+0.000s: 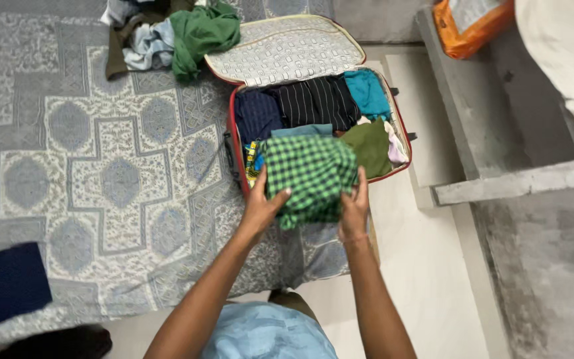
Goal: The person folds various pieces of clothing, including shirts and pants, on a bed and places them into an open suitcase. The person handles items one by one, folding them neatly before arranging them inside the luggage.
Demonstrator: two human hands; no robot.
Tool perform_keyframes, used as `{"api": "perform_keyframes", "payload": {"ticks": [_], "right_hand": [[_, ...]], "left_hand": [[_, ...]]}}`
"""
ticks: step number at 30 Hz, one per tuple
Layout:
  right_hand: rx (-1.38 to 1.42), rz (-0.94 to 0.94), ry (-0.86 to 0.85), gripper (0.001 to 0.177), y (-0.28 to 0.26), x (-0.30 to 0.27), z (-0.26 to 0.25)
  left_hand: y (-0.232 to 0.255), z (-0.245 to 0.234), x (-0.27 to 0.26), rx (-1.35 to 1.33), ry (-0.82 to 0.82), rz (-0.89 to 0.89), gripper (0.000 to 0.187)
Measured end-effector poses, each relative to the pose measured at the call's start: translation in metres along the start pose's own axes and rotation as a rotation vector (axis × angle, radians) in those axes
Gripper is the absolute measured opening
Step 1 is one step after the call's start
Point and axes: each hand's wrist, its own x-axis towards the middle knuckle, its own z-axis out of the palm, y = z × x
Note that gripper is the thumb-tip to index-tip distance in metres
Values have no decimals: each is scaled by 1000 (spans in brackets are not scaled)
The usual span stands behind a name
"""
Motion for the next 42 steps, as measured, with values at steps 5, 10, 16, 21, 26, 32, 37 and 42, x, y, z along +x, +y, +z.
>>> {"api": "perform_keyframes", "payload": {"ticks": [5,10,16,21,26,32,37,42], "right_hand": [[-354,-53,129,90,2,80,-45],[-864,-176,54,91,31,80,-66],[-1355,-512,-278,107,18,114,-32],[-1674,-28,-549,118,46,159,0],[-1762,63,-572,119,73,181,13],[-1788,128,-579,120,83,204,24],[-1751,152,-636,122,57,199,21],[-1487,-146,-641,115,23,170,-26]], "left_hand": [[-57,26,28,45,202,-175,96],[-85,28,8,423,279,-253,73],[-18,74,68,1151,12,90,85],[-47,75,142,1225,-276,-101,99],[-111,64,167,1306,-270,-104,95],[-140,67,197,1342,-262,-143,81],[-99,73,191,1318,-318,-226,81],[-66,65,118,1137,-116,91,57]]}}
